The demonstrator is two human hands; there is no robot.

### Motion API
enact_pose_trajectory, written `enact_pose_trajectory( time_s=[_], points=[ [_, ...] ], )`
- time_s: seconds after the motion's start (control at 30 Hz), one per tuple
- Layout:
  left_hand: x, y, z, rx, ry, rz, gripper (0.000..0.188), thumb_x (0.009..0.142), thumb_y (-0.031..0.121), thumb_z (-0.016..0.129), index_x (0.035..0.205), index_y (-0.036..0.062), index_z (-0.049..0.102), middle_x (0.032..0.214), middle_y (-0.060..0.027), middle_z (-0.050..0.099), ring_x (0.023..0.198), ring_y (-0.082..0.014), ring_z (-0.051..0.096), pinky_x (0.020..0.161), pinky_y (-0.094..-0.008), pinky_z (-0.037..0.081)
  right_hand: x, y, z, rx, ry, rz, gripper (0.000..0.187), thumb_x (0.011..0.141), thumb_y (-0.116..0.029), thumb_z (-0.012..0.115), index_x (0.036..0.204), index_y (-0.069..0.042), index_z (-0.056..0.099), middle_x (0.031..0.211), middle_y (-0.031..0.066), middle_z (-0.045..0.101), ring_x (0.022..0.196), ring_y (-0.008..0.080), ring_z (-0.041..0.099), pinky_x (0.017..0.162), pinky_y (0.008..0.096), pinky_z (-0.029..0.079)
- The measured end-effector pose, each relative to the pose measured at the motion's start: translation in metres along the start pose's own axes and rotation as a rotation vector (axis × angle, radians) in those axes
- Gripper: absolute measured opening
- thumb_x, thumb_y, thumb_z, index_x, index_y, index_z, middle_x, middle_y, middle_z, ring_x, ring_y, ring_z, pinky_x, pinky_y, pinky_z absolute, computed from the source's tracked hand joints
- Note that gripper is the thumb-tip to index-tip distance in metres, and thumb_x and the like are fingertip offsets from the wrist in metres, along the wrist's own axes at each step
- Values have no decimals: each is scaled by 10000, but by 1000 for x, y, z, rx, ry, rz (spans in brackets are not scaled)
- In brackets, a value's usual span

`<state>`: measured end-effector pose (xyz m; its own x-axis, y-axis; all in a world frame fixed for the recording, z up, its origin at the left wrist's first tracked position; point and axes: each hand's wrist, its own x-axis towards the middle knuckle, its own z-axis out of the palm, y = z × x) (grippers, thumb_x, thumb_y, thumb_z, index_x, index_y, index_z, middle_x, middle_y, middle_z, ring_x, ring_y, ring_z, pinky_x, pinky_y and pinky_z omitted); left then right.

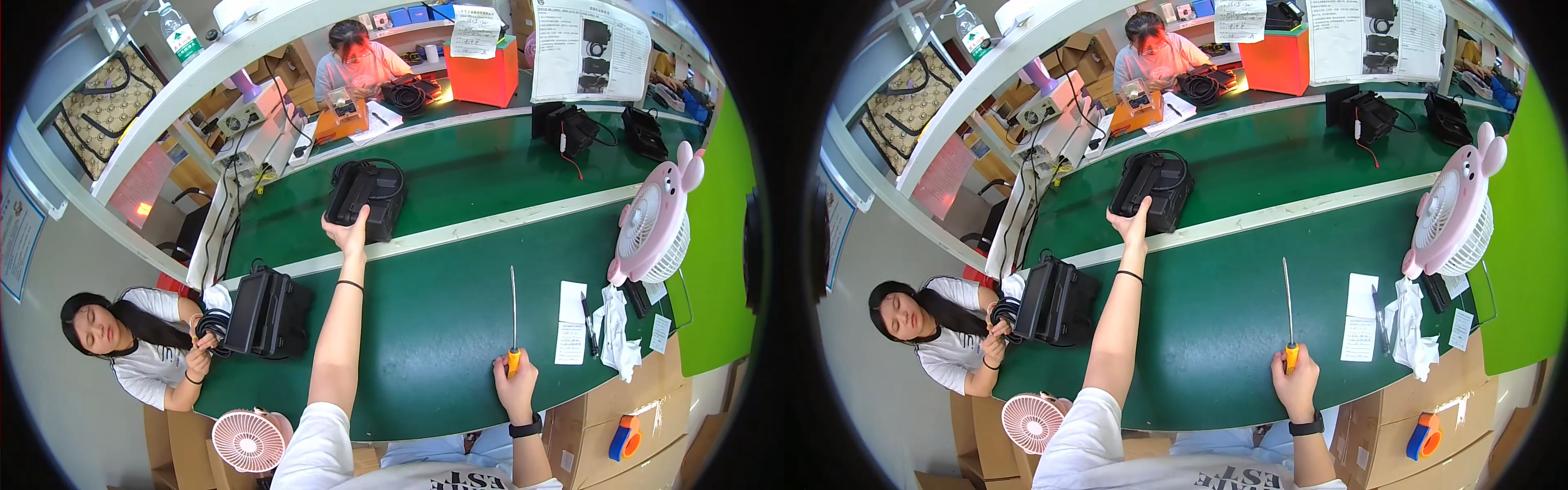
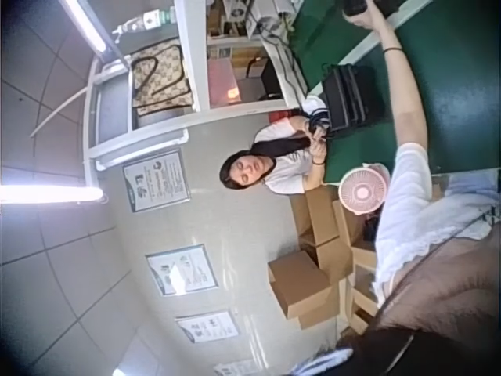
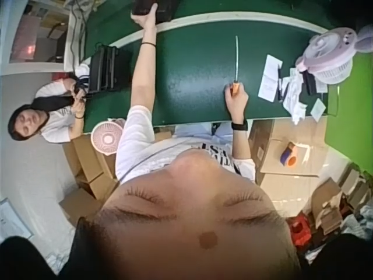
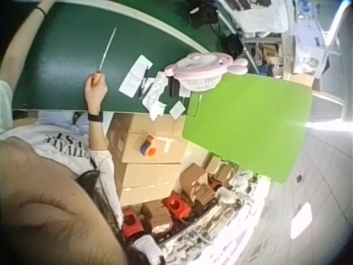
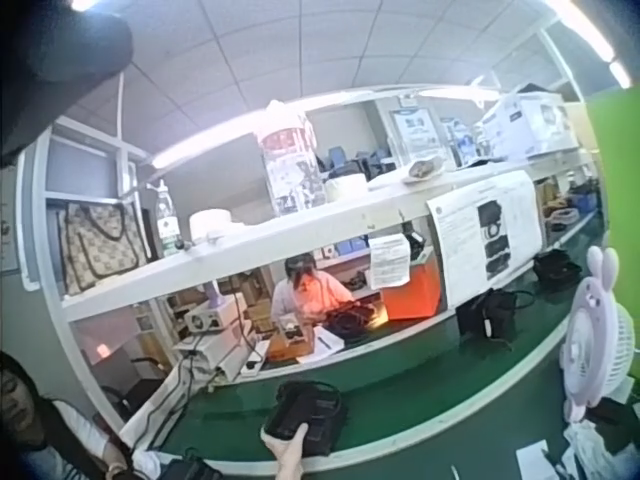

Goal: Assemble internal components into a black plastic housing and secure them using a screwdriver.

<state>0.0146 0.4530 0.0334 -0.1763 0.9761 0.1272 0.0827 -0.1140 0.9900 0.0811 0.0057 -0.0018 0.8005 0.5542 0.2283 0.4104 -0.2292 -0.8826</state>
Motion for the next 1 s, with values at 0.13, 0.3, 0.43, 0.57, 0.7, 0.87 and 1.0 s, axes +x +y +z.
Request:
enact_pose_trajectory(
  time_s=[0.13, 0.3, 0.43, 0.57, 0.7, 0.87, 1.0],
  points=[
    [-18, 7, -2, 49, 25, 236, 982, 642, 280, 962, 1392, 63, 365, 1361, -175, 368, 1269, -331, 433, 1085, -449, 396, 3, -11, -5, -19, -2, 9, 175, 854, -79, 704, 847, -18, 540, 696, 129, 654, 620, 330, 673, 584, 400, 529],
    [-69, 35, -16, 295, 159, 710, 832, 576, 154, 942, 1290, 102, 519, 1263, -135, 458, 1200, -354, 489, 1034, -489, 409, 0, -3, -4, -41, 3, -15, 160, 852, -83, 695, 858, -16, 550, 700, 148, 657, 637, 362, 673, 582, 422, 526],
    [-113, 51, -59, 467, 139, 944, 777, 582, 154, 933, 1266, 145, 565, 1255, -86, 502, 1237, -301, 494, 1059, -494, 360, 1, -9, -5, -44, -18, -19, 168, 853, -91, 697, 858, -15, 547, 702, 151, 657, 640, 365, 675, 580, 426, 523],
    [-157, 41, -111, 697, 131, 1031, 678, 653, 193, 910, 1252, 179, 592, 1278, -28, 504, 1278, -272, 505, 1097, -689, 219, 3, -8, -5, -39, -20, -34, 172, 856, -101, 698, 863, -17, 548, 706, 149, 660, 642, 365, 679, 584, 428, 524],
    [-187, 29, -172, 726, 139, 1145, 538, 719, 210, 889, 1193, 222, 637, 1221, 10, 533, 1201, -238, 552, 1086, -716, 176, 4, -6, -5, -35, -26, -31, 175, 859, -112, 703, 877, -21, 555, 710, 143, 665, 646, 365, 682, 587, 425, 525],
    [-234, 12, -242, 711, 100, 1091, 554, 689, 181, 914, 1149, 219, 608, 1213, -18, 524, 1162, -272, 560, 1113, -665, 185, 3, -9, -7, -40, -49, -43, 188, 866, -120, 713, 887, -23, 553, 716, 131, 668, 641, 354, 681, 588, 416, 524],
    [-242, 11, -269, 813, 105, 1217, 658, 659, 151, 933, 1190, 179, 546, 1232, -57, 513, 1183, -325, 547, 1135, -671, 228, 2, -6, -6, -34, -62, -39, 193, 867, -124, 717, 891, -22, 555, 722, 127, 670, 641, 347, 681, 590, 411, 523]
  ],
)
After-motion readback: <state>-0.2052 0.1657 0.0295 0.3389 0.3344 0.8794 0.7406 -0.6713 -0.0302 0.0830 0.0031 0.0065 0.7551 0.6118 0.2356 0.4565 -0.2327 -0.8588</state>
